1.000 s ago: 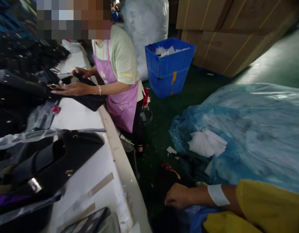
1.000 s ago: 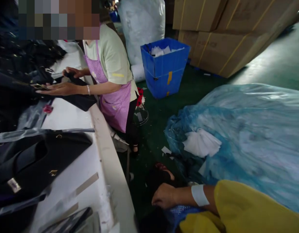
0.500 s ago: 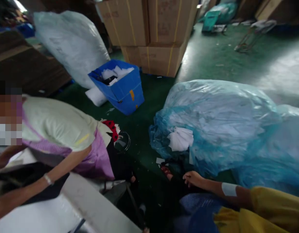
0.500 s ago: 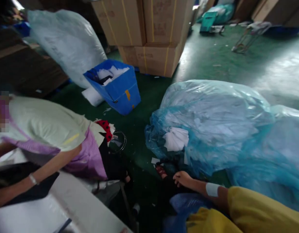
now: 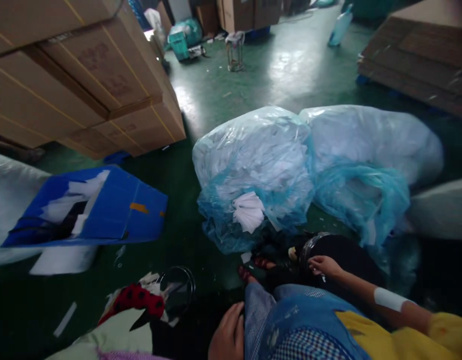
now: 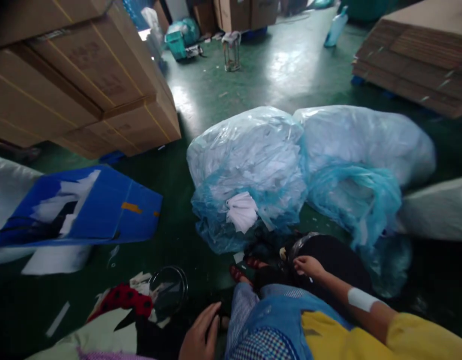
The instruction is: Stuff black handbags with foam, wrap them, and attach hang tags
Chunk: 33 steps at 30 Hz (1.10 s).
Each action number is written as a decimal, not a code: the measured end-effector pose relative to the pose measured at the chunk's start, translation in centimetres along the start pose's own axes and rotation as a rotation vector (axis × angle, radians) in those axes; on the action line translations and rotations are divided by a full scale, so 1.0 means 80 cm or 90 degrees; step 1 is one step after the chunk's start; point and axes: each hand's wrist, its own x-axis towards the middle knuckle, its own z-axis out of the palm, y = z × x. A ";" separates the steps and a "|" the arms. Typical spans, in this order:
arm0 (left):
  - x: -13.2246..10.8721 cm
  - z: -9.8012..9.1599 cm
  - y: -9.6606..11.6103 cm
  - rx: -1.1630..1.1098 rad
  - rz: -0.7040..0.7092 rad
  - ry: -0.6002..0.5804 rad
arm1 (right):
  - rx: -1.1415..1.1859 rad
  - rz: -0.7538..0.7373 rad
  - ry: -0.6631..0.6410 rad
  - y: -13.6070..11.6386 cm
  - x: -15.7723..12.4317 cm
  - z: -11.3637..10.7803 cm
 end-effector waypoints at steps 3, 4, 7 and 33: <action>0.050 -0.039 -0.010 0.053 0.029 -0.103 | 0.126 0.073 0.004 0.023 -0.026 0.033; 0.068 -0.049 -0.009 0.071 0.037 -0.120 | 0.166 0.087 0.012 0.028 -0.032 0.044; 0.121 -0.064 0.006 0.114 0.072 -0.163 | 0.283 0.098 0.049 0.037 -0.043 0.069; 0.697 0.467 -0.021 0.402 0.369 -0.562 | 0.918 0.296 0.019 -0.022 0.503 0.085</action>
